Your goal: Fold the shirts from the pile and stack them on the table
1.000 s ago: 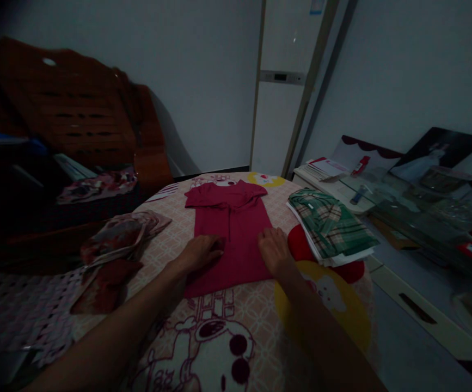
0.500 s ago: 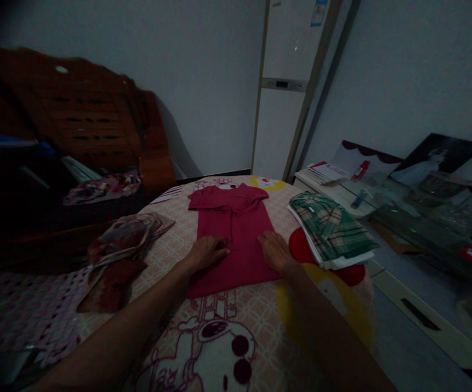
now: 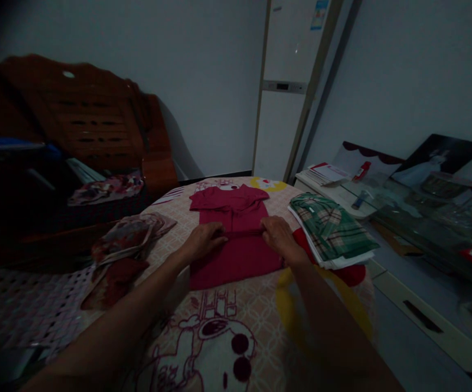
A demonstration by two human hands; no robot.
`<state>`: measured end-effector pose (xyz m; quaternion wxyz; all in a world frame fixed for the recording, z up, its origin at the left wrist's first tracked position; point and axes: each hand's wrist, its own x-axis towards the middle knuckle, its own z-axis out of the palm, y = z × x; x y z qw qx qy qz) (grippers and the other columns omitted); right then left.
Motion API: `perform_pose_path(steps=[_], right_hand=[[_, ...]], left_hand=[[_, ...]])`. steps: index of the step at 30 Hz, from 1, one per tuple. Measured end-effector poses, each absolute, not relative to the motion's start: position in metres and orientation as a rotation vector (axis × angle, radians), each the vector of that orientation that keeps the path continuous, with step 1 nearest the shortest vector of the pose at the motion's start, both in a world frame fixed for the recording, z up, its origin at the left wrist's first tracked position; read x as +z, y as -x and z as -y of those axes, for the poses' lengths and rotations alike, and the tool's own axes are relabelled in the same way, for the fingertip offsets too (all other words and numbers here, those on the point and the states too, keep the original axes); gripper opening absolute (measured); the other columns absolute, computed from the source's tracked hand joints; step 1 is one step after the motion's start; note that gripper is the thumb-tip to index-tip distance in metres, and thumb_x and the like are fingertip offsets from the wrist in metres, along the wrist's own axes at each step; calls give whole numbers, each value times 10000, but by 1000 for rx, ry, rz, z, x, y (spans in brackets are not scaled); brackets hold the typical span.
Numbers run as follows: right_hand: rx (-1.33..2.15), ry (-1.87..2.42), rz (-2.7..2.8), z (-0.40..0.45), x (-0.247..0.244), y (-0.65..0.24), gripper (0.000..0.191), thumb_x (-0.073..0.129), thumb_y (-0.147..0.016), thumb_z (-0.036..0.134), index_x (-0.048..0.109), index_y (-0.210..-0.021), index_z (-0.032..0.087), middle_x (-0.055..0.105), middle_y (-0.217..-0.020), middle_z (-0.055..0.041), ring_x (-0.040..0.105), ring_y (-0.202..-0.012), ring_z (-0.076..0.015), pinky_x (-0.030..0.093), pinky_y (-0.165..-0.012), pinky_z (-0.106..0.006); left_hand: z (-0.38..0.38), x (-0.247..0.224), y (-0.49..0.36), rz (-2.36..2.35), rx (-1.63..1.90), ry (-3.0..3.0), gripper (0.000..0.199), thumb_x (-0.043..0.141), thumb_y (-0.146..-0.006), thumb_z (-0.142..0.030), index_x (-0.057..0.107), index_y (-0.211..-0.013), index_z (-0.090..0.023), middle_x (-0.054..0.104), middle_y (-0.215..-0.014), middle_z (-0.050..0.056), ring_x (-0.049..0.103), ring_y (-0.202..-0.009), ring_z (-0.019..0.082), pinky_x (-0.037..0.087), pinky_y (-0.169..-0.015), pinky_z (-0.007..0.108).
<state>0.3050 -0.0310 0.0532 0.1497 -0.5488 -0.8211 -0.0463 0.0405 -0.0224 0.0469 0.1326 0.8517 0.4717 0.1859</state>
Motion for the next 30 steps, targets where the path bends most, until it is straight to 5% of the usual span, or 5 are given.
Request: perform_pose_path(steps=[8, 13, 21, 27, 30], right_hand=[[-245, 1693, 2335, 16, 69, -297, 265, 492, -851, 95, 678, -1037, 117, 686, -1067, -148, 586, -1004, -243, 384, -881, -311], [-83, 1965, 2170, 57, 50, -331, 235, 528, -896, 202, 687, -1054, 128, 724, -1000, -135, 649, -945, -223, 417, -799, -282], [171, 2022, 2048, 70, 18, -345, 216, 644, -818, 252, 702, -1012, 175, 726, -804, -75, 676, -791, -207, 445, -676, -269], [-202, 1247, 2316, 87, -19, -338, 361, 462, -852, 165, 642, -1165, 155, 659, -1154, -145, 562, -1147, -260, 438, -989, -423], [-185, 1174, 2467, 92, -27, -322, 429, 463, -828, 130, 606, -1230, 171, 620, -1227, -129, 530, -1173, -257, 418, -1021, -436]], left_hand=[[4, 49, -38, -1438, 772, -2629, 298, 548, -904, -268, 589, -1178, -158, 619, -1208, 121, 567, -1117, 233, 435, -964, 337], [48, 29, -32, -1120, 672, -2530, 141, 553, -895, -253, 662, -958, -190, 690, -956, 46, 635, -890, 176, 464, -805, 267], [83, 24, -37, -1037, 444, -2514, 194, 602, -839, -256, 630, -1016, -183, 664, -1025, 61, 622, -947, 200, 462, -808, 280], [96, 16, -42, -1118, 185, -2761, 429, 587, -774, -144, 568, -1202, -176, 626, -1183, 112, 577, -1056, 262, 475, -885, 351], [97, 11, -46, -1202, 126, -2794, 440, 552, -785, -108, 566, -1221, -165, 621, -1226, 124, 577, -1074, 276, 487, -866, 362]])
